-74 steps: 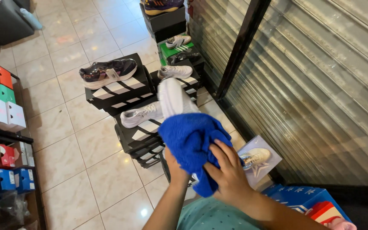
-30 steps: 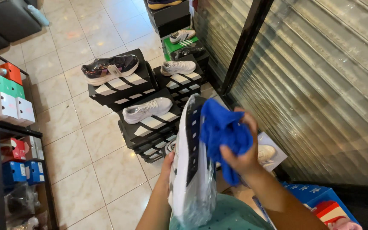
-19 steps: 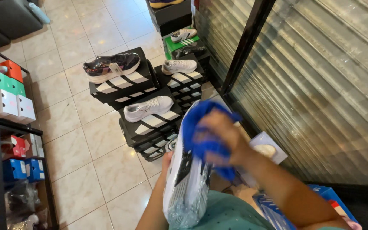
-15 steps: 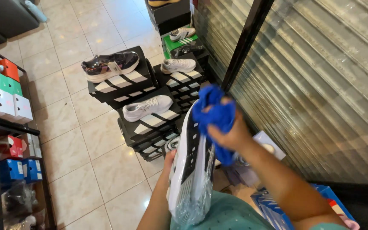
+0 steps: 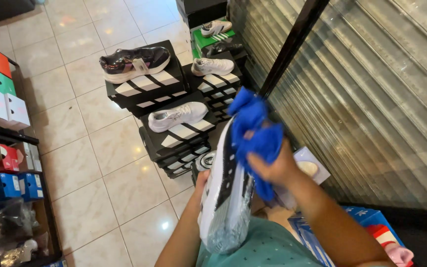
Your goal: The person wipes a white sneaker with a blue cloth, then places it on a black shoe box. They proceed to wipe the exterior and interior of several black shoe boxes with the same blue cloth, opening and closing the lids as needed.
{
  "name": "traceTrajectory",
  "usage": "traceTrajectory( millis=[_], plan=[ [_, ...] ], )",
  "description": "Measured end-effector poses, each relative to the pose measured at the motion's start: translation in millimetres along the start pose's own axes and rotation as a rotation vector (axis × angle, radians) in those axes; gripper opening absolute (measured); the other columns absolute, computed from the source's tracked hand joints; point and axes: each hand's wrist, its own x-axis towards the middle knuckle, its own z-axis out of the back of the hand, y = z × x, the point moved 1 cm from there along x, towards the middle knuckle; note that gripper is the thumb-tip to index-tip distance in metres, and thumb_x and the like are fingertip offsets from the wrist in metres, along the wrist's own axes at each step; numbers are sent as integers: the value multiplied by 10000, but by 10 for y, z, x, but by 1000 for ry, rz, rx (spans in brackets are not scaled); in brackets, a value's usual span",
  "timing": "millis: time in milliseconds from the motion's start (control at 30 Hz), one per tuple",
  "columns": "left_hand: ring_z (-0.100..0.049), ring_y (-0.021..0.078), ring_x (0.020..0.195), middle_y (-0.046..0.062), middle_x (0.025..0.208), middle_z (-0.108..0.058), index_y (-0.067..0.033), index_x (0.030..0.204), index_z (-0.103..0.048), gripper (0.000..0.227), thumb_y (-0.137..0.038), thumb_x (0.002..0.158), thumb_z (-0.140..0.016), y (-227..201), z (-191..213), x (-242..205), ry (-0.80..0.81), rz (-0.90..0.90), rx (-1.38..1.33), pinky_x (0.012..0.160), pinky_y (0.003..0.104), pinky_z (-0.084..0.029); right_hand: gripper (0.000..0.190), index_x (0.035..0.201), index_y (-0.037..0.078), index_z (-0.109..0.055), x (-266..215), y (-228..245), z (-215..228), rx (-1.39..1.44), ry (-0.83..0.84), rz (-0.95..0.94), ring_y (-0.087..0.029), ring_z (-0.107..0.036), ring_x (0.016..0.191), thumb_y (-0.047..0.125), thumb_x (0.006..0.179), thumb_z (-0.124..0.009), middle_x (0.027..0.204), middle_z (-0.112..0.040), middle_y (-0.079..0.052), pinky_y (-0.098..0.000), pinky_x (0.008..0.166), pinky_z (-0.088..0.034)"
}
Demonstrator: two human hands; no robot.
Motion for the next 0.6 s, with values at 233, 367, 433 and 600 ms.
traceTrajectory(
  millis=[233,367,433,600],
  plan=[
    [-658,348,1119,275,1294,-623,-22,1429,-531,690,-467,907,-607,-278,-367,-394,28,70,-113,953,513,-545,251,954,63,-654,-151,676,-718,-22,518,581,-403,-556,1363,211,824,-809,1408,-589,-181,-545,1181,-469],
    [-682,349,1085,286,1261,-647,-5,1407,-561,673,-466,918,-594,-413,-396,-502,36,119,-176,935,507,-563,567,1341,6,-639,314,463,-437,-16,44,224,-425,-453,1420,277,857,-756,1503,-473,-277,-533,1136,-409],
    [-695,350,1069,291,1244,-659,4,1396,-575,666,-465,924,-587,-474,-425,-459,52,144,-203,925,503,-572,496,1387,72,-635,283,300,-543,-258,-91,259,-438,-416,1441,238,923,-690,1562,-394,-294,-542,1182,-352],
    [-725,351,1027,304,1202,-689,24,1369,-612,653,-464,938,-571,-541,-528,-331,68,161,-281,902,495,-595,590,1275,222,-729,-194,643,-1437,-171,275,558,-395,-606,1295,619,1035,-365,1354,-654,-142,-513,1148,-406]
  ],
)
